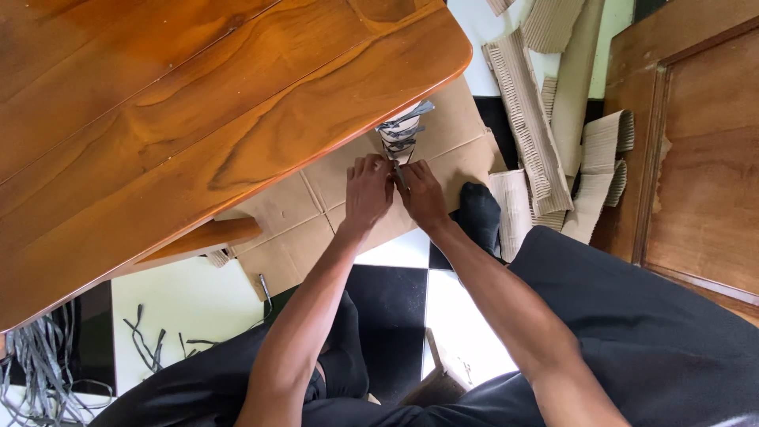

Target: Wrapping a wooden stool leg with protective cardboard and securing it with ties

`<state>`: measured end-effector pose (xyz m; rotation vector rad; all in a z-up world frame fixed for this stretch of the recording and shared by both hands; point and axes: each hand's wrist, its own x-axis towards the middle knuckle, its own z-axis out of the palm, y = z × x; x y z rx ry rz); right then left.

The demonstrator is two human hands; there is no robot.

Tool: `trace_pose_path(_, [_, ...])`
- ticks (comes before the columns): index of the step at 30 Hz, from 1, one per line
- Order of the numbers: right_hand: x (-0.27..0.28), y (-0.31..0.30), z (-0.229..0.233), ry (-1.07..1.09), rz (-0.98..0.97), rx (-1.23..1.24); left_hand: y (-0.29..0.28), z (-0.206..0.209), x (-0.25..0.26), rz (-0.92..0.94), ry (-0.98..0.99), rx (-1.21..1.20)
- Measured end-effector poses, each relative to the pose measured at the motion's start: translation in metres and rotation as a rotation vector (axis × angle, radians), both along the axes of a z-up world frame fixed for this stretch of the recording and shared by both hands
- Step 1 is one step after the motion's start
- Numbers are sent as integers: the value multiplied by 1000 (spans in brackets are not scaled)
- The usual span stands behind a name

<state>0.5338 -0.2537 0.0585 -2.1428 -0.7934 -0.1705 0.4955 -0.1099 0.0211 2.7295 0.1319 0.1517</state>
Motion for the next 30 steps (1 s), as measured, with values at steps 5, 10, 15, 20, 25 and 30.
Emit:
trace_pose_path(5, [1,1,1,-68,-24,-76,5,-19,14,-54,93,188])
trace_pose_path(10, [2,-1,-4,-104,-32,-76,16,-24,17,-70,216,-73])
trace_pose_path(15, [0,5,-2,-109,-67,-83,22,-28,21,27,448,-338])
trace_pose_path(20, [-6,10,-3,-51,-116,44,20,-23,22,293,565,-761])
trace_pose_path(25, [-12,20,7,8,-164,121,3,-45,11,550,483,-1258])
trace_pose_path(30, [-21,30,10,114,-195,211,-11,-46,6,781,449,-1576])
